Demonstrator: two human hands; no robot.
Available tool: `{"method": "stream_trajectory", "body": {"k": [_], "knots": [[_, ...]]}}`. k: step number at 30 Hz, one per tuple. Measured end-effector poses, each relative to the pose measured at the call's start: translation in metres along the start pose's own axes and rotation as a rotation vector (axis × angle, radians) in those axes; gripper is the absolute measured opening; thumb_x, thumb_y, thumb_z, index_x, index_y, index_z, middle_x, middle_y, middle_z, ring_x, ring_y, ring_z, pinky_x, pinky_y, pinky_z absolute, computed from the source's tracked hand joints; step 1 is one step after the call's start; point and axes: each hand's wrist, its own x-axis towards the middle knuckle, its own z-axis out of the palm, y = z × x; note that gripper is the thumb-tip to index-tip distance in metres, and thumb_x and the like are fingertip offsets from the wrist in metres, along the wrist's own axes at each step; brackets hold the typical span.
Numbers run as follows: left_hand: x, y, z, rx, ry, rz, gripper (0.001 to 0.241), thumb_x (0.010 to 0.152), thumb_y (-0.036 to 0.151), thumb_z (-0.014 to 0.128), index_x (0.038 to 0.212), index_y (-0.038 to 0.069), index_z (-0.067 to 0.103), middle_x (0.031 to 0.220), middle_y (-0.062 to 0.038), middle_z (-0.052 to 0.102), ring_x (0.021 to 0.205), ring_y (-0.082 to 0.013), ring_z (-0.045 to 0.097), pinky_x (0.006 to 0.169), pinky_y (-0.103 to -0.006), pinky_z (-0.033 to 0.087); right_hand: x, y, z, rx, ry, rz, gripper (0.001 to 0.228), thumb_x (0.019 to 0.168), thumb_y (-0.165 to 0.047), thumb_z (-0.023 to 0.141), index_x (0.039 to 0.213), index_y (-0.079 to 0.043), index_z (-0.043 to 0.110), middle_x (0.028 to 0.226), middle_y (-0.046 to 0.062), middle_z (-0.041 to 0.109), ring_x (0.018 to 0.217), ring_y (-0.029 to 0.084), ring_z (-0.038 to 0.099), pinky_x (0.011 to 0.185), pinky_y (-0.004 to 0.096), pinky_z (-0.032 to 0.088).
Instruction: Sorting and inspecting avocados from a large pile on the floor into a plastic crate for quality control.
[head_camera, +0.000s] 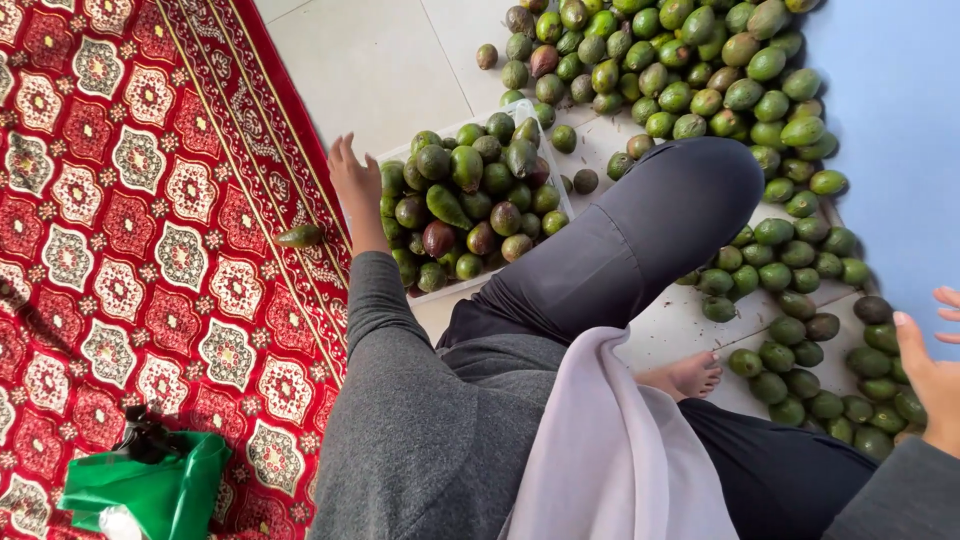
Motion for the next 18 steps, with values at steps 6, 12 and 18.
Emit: {"method": "stream_trajectory", "body": {"k": [6, 12, 18], "knots": [[0.053, 0.158, 0.005, -0.347, 0.201, 0.367, 0.039, 0.099, 0.0, 0.068, 0.137, 0.008, 0.061, 0.13, -0.011, 0.067, 0.125, -0.0297, 0.059, 0.109, -0.0435, 0.052, 0.012, -0.053, -0.028, -0.096, 0.077, 0.012, 0.05, 0.117, -0.001, 0.081, 0.16, 0.016, 0.063, 0.15, 0.031, 0.066, 0.131, 0.044, 0.065, 0.093, 0.054, 0.058], [0.022, 0.421, -0.019, -0.836, 0.112, 0.886, 0.031, 0.105, 0.007, 0.059, 0.136, 0.008, 0.061, 0.135, -0.009, 0.066, 0.133, -0.0309, 0.057, 0.118, -0.0456, 0.044, 0.015, -0.07, -0.042, -0.43, 0.184, -0.074, 0.043, 0.107, -0.023, 0.092, 0.142, -0.001, 0.08, 0.124, 0.014, 0.078, 0.097, 0.024, 0.074, 0.091, 0.039, 0.065], [-0.098, 0.606, -0.033, -1.224, -0.071, 1.079, 0.02, 0.104, 0.019, 0.067, 0.12, 0.008, 0.06, 0.116, -0.012, 0.067, 0.108, -0.0296, 0.064, 0.101, -0.0409, 0.048, 0.016, -0.096, -0.053, -0.353, 0.256, 0.004, 0.033, 0.111, -0.022, 0.08, 0.138, -0.003, 0.077, 0.124, 0.015, 0.076, 0.106, 0.031, 0.073, 0.086, 0.045, 0.065]]}}
